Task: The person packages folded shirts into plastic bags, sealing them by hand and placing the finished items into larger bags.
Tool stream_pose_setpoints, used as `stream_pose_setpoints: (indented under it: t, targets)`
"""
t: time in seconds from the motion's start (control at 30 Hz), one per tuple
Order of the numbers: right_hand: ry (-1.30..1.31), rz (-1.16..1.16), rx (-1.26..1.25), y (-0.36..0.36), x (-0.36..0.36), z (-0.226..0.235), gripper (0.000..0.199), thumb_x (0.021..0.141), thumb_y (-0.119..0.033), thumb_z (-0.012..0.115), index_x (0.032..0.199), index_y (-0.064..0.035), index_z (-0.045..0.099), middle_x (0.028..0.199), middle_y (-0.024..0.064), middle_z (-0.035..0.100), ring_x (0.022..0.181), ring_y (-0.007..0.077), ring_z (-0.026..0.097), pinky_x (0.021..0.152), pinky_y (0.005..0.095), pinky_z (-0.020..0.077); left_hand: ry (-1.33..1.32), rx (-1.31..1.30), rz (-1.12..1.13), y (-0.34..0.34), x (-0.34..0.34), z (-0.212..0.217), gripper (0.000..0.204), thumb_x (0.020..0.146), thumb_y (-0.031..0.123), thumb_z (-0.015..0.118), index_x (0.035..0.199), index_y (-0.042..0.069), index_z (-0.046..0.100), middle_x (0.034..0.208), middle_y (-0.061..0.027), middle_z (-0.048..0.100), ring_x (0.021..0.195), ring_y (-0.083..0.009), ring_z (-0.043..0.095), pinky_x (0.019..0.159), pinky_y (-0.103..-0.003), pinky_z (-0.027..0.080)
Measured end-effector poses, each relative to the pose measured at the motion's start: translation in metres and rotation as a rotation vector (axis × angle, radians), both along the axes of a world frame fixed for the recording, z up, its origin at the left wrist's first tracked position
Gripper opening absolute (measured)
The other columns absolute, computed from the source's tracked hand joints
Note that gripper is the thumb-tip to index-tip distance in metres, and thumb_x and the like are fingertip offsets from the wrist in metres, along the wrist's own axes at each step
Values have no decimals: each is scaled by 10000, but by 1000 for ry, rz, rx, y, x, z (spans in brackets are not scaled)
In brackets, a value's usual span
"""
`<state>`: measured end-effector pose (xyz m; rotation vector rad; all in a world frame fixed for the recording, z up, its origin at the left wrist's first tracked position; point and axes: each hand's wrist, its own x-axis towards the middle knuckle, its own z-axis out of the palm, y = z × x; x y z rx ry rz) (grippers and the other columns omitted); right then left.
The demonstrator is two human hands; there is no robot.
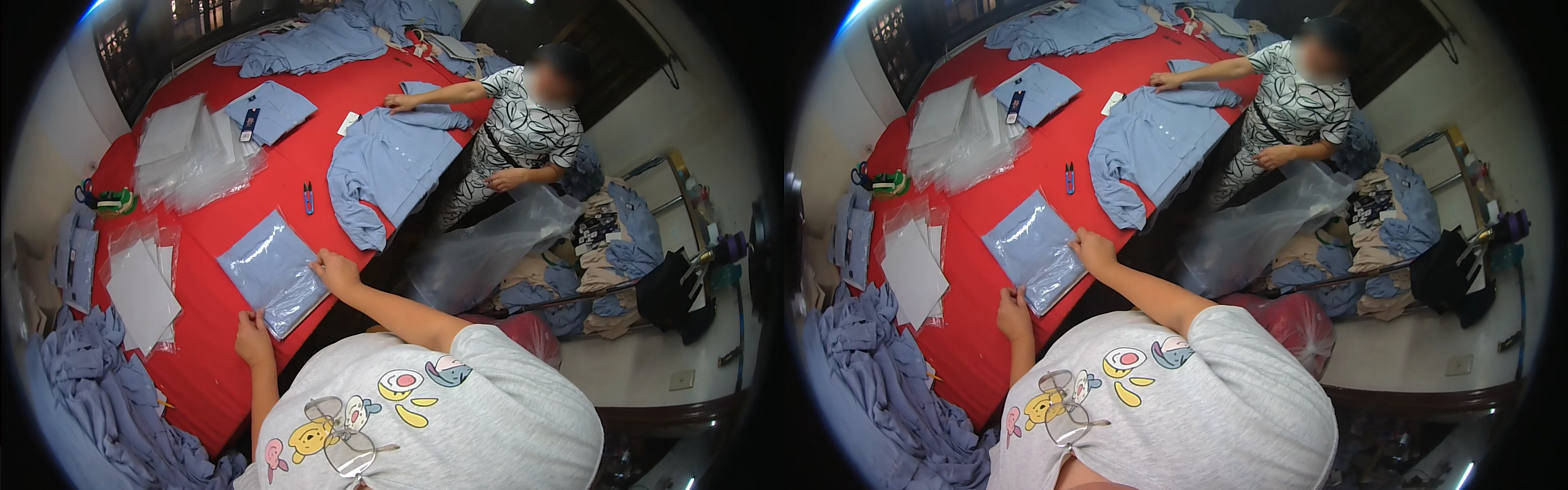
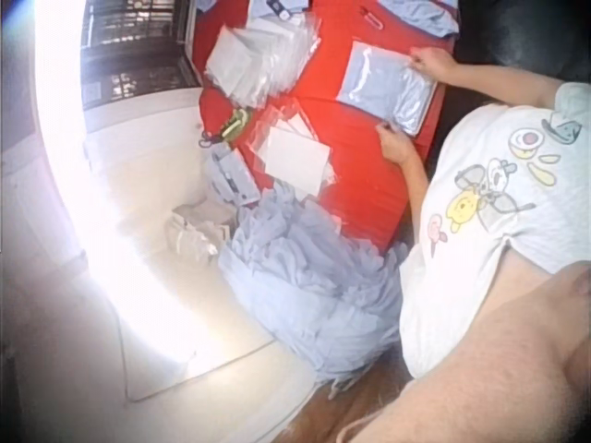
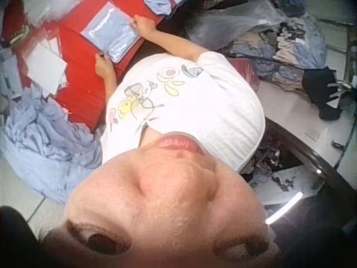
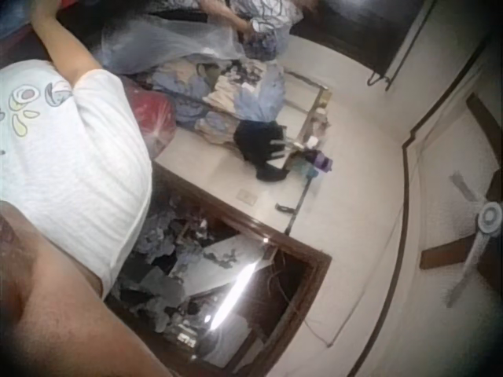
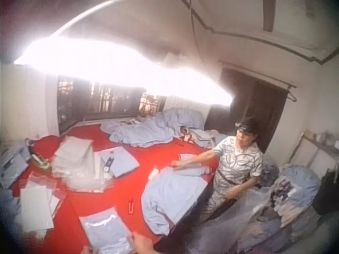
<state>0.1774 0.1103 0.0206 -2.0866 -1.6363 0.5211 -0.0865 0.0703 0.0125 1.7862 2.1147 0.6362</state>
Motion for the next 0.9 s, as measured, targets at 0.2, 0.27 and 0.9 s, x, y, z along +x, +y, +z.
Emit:
stream_pose_setpoints:
  t: [0.2,0.27,0.9]
  targets:
    - [-203,346,349,0,-1,17,599,950,-237,702,1489,-84,489,1603,196,436,1462,383,443,1165,507,380,-29,251,-300,18,10,19,455,990,235,687,1399,70,576,1463,-174,550,1343,-391,537,1095,-497,445]
    - [-249,526,392,9,-19,17,679,973,-236,654,1580,-46,416,1683,214,335,1563,380,319,1271,518,258,11,257,-417,34,28,21,545,997,207,665,1507,85,515,1621,-183,419,1489,-403,408,1197,-532,359]
    - [-242,667,252,39,-21,-14,796,1035,-382,520,1683,-35,214,1760,192,173,1641,336,146,1318,501,137,267,142,-468,91,61,-2,625,1055,331,544,1646,186,403,1772,-108,202,1637,-363,130,1285,-620,75]
